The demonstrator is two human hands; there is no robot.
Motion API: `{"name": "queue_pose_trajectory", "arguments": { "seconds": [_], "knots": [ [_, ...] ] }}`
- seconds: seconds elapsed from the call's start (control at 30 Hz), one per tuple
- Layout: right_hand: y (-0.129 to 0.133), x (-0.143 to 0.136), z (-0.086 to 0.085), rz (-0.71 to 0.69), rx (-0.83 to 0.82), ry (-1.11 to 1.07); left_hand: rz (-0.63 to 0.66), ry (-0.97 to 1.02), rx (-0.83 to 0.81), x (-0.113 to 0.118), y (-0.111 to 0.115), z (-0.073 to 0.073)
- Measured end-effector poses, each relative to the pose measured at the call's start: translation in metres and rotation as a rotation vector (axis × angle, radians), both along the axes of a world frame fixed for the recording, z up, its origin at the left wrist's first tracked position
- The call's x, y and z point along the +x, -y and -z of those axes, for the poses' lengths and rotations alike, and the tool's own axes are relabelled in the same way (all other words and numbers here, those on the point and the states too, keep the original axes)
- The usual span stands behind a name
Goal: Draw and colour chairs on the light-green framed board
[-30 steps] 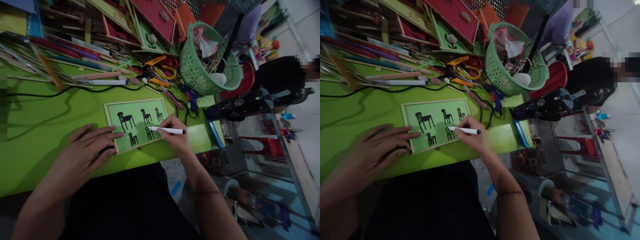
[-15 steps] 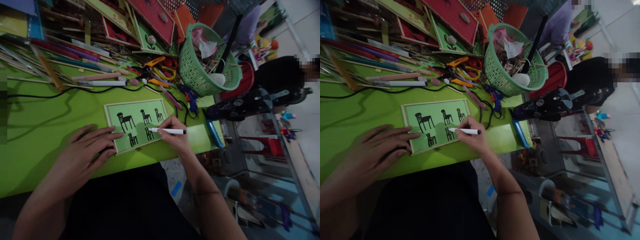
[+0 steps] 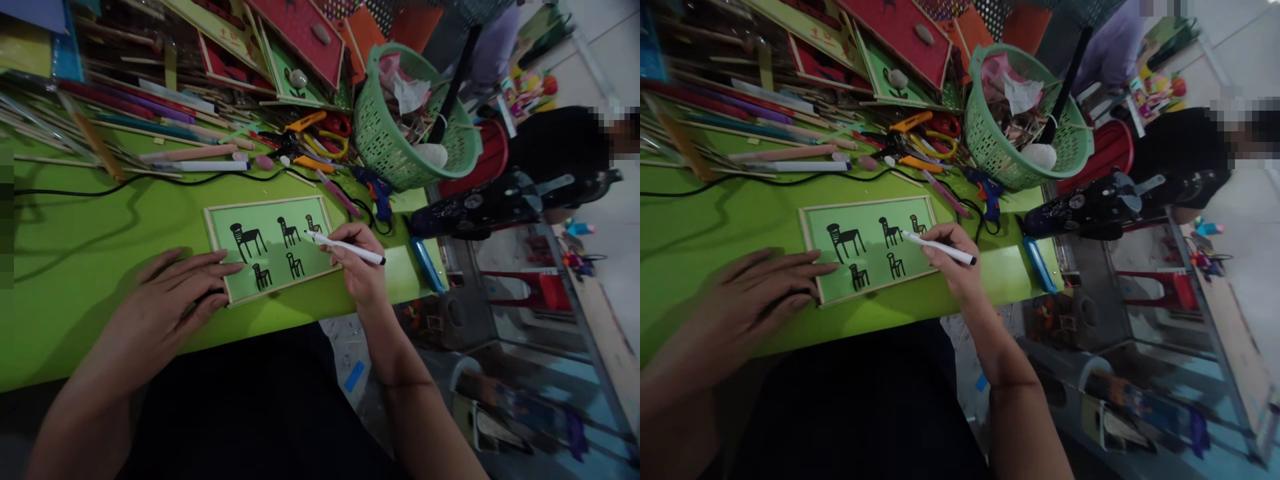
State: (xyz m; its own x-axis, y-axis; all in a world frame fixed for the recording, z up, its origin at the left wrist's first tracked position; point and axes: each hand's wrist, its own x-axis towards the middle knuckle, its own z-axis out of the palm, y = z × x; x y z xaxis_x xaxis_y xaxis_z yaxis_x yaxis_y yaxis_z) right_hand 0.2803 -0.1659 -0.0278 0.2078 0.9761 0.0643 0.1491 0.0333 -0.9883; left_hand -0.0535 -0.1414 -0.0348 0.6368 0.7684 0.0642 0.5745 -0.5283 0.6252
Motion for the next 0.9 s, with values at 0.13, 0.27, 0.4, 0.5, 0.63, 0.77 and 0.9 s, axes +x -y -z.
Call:
{"name": "queue_pose_trajectory", "arguments": {
  "seconds": [0.13,0.27,0.4,0.5,0.63,0.77,0.9],
  "knots": [
    [-0.002,0.0,-0.003,0.029,0.054,-0.083,-0.016,-0.01,-0.038,0.0,-0.001,-0.005],
    [-0.003,0.0,-0.006,0.031,0.074,-0.087,-0.059,0.117,-0.052,-0.001,-0.003,-0.008],
    [-0.003,0.0,-0.008,0.03,0.085,-0.102,-0.138,0.161,-0.088,0.0,-0.002,-0.014],
    [-0.002,0.001,-0.007,0.036,0.129,-0.188,-0.239,0.162,-0.127,0.004,-0.002,-0.023],
    [-0.001,0.002,-0.008,0.098,0.143,-0.277,-0.336,0.231,-0.193,0.015,-0.006,-0.029],
    [0.0,-0.003,-0.011,0.069,0.127,-0.367,-0.346,0.419,-0.241,0.041,-0.01,-0.026],
    [0.002,-0.017,-0.016,-0.04,0.087,-0.446,-0.315,0.534,-0.337,0.068,-0.009,-0.021]
  ]
}}
